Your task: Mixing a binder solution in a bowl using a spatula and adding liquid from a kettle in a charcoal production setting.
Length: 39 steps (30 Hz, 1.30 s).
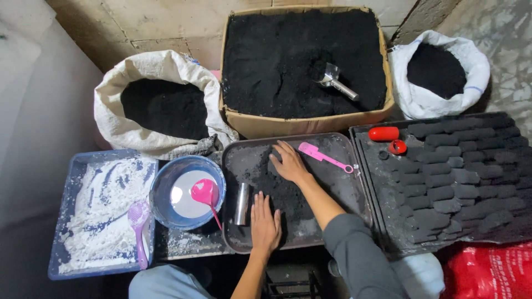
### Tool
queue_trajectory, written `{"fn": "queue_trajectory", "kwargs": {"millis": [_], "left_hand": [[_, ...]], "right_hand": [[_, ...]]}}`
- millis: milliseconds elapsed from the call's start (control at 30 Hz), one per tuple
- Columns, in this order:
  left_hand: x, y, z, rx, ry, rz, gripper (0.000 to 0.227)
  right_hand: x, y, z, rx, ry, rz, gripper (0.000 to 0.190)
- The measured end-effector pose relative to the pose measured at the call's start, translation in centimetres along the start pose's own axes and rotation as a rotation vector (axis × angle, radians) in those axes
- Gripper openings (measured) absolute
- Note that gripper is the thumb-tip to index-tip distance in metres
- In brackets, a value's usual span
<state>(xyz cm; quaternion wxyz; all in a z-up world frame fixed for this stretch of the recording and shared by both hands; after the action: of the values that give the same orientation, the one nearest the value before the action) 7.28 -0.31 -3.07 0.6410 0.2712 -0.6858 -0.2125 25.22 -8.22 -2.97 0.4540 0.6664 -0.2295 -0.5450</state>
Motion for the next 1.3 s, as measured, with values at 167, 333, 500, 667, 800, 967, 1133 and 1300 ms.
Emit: {"fn": "queue_trajectory", "kwargs": {"millis": [167,333,500,667,800,967,1133,1300], "left_hand": [[0.1,0.3,0.1,0.020,-0.005,0.042,0.049],[-0.3,0.3,0.0,0.035,-0.002,0.104,0.050],[-0.1,0.7,-0.1,0.075,0.000,0.158,0.049],[-0.4,0.3,0.1,0.094,-0.007,0.019,0.046],[-0.1,0.6,0.1,0.079,-0.004,0.065,0.045],[-0.5,1.0,0.3,0.098,0.011,0.193,0.046],[-1.4,0.3,0.3,0.112,0.012,0.241,0.050],[-0.9,0.9,-0.2,0.159,-0.011,0.206,0.044]], "right_hand": [[-3.0,-3.6,0.0,-0.209,0.149,-0.099,0.045],[-3.8,-6.2,4.4,-0.235,0.453,-0.022,0.036],[-3.1,-2.1,10.6,0.192,0.669,0.175,0.022],[-0.5,2.2,11.2,0.215,0.234,0.266,0.040],[0.1,1.4,9.2,-0.050,-0.090,0.078,0.054],[-4.1,-2.1,10.6,-0.112,0.235,0.195,0.049],[-2.4,-4.6,13.4,0.249,0.457,0.348,0.034],[-0.1,-4.7,13.3,0.341,0.532,0.310,0.012]]}}
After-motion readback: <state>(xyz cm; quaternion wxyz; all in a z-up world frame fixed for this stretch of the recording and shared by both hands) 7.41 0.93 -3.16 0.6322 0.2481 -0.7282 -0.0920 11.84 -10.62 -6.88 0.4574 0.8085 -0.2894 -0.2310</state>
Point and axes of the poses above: each hand's wrist, its own z-axis away from the middle knuckle, its own y-axis out of the back of the hand, x = y × z, the point moved 7 cm from there along -z, towards the middle knuckle, and after that the axes turned 11 degrees about z, right-handed, at the moved point
